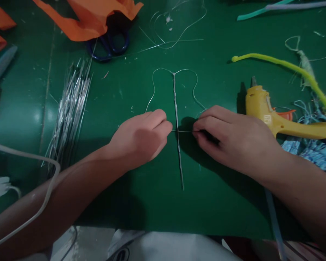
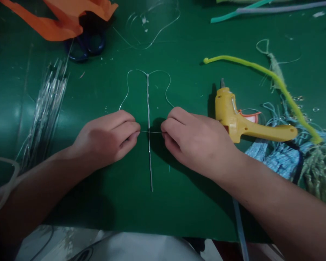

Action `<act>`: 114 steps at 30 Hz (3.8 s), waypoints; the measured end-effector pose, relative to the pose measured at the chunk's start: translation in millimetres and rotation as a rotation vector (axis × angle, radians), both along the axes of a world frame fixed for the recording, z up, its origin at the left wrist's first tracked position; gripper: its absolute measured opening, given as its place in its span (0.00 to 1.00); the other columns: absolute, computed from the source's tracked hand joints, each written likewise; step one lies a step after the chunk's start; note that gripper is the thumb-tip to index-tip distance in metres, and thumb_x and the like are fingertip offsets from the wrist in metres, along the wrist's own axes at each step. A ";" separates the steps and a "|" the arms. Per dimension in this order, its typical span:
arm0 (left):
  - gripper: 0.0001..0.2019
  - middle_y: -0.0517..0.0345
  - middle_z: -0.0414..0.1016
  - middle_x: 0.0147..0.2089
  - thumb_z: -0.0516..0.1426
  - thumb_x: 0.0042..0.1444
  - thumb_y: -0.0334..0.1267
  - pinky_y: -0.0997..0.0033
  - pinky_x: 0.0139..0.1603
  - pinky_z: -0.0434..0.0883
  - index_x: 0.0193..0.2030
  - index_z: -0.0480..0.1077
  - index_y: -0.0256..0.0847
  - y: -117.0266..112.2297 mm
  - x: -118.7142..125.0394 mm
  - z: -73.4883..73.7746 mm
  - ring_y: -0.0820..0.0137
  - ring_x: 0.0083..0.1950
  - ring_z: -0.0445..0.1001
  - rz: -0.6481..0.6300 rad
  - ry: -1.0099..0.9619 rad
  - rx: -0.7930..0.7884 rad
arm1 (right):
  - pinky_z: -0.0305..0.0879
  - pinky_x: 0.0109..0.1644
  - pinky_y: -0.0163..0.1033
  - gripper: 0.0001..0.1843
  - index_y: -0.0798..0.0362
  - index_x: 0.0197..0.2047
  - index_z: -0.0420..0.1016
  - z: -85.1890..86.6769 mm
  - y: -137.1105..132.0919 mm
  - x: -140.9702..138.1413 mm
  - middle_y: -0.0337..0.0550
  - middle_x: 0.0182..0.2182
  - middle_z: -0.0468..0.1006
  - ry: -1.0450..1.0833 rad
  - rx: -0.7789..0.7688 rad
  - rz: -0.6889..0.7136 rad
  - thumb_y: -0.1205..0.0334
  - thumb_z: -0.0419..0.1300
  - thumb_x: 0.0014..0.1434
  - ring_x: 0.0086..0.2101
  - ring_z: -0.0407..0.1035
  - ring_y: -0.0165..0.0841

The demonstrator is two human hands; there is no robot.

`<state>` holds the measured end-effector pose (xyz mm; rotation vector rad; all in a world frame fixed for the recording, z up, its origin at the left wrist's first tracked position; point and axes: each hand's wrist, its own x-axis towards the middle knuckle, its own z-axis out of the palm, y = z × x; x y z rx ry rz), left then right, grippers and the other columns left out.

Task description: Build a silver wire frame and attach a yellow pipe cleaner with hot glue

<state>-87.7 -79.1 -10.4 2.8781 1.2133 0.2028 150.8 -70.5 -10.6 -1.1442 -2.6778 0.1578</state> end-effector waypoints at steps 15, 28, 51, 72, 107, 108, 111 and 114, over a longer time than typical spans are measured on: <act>0.11 0.54 0.73 0.35 0.49 0.66 0.32 0.70 0.32 0.65 0.38 0.72 0.38 0.1 0.6 0.4 0.69 0.33 0.70 0.005 -0.005 -0.030 | 0.54 0.26 0.37 0.15 0.53 0.35 0.77 -0.5 -0.9 -2.1 0.45 0.36 0.78 0.014 0.016 -0.031 0.61 0.50 0.66 0.28 0.68 0.31; 0.11 0.54 0.73 0.35 0.49 0.65 0.32 0.70 0.32 0.66 0.38 0.72 0.38 -0.2 0.2 0.8 0.69 0.34 0.71 -0.004 0.018 -0.001 | 0.54 0.26 0.37 0.15 0.53 0.36 0.77 -0.3 -0.8 -1.8 0.45 0.37 0.79 0.004 0.014 -0.024 0.61 0.50 0.66 0.28 0.69 0.31; 0.12 0.53 0.76 0.34 0.49 0.66 0.34 0.69 0.31 0.64 0.39 0.75 0.38 -1.5 2.0 3.6 0.69 0.32 0.71 0.030 -0.003 0.004 | 0.56 0.26 0.37 0.15 0.54 0.37 0.78 -1.8 1.4 -0.1 0.45 0.37 0.79 0.014 0.051 0.034 0.61 0.51 0.67 0.29 0.71 0.32; 0.10 0.62 0.75 0.33 0.58 0.61 0.37 0.75 0.29 0.65 0.48 0.71 0.40 7.6 -11.4 4.4 0.76 0.27 0.69 0.502 -0.380 0.024 | 0.56 0.27 0.38 0.09 0.53 0.32 0.72 15.8 -3.6 2.1 0.38 0.25 0.75 0.187 0.363 0.152 0.60 0.59 0.66 0.24 0.65 0.29; 0.10 0.64 0.70 0.30 0.58 0.59 0.34 0.76 0.27 0.63 0.48 0.72 0.39 14.0 -14.0 3.8 0.78 0.23 0.62 0.534 -0.553 -0.105 | 0.60 0.31 0.39 0.08 0.55 0.42 0.76 6.2 -13.6 -10.8 0.41 0.32 0.78 0.191 0.254 0.203 0.66 0.56 0.65 0.28 0.68 0.31; 0.07 0.63 0.69 0.30 0.58 0.60 0.35 0.75 0.26 0.62 0.44 0.72 0.39 8.9 -11.1 7.5 0.78 0.23 0.62 0.485 -0.533 -0.012 | 0.61 0.32 0.38 0.08 0.55 0.44 0.76 7.3 -13.7 -9.8 0.42 0.32 0.79 0.252 0.260 0.138 0.66 0.56 0.65 0.28 0.69 0.30; 0.08 0.61 0.69 0.26 0.55 0.63 0.37 0.71 0.26 0.59 0.33 0.71 0.41 -11.7 3.4 16.3 0.72 0.26 0.66 0.057 -0.321 0.101 | 0.64 0.31 0.36 0.11 0.56 0.49 0.73 10.8 -13.7 -6.2 0.42 0.33 0.79 0.413 0.231 -0.011 0.69 0.57 0.63 0.28 0.70 0.29; 0.07 0.62 0.68 0.25 0.52 0.63 0.32 0.66 0.25 0.56 0.36 0.71 0.41 -29.6 20.2 15.8 0.70 0.24 0.65 -0.328 -0.138 0.042 | 0.63 0.29 0.34 0.13 0.53 0.49 0.72 13.0 -13.0 -3.7 0.39 0.30 0.76 0.504 0.200 -0.081 0.71 0.57 0.61 0.24 0.67 0.27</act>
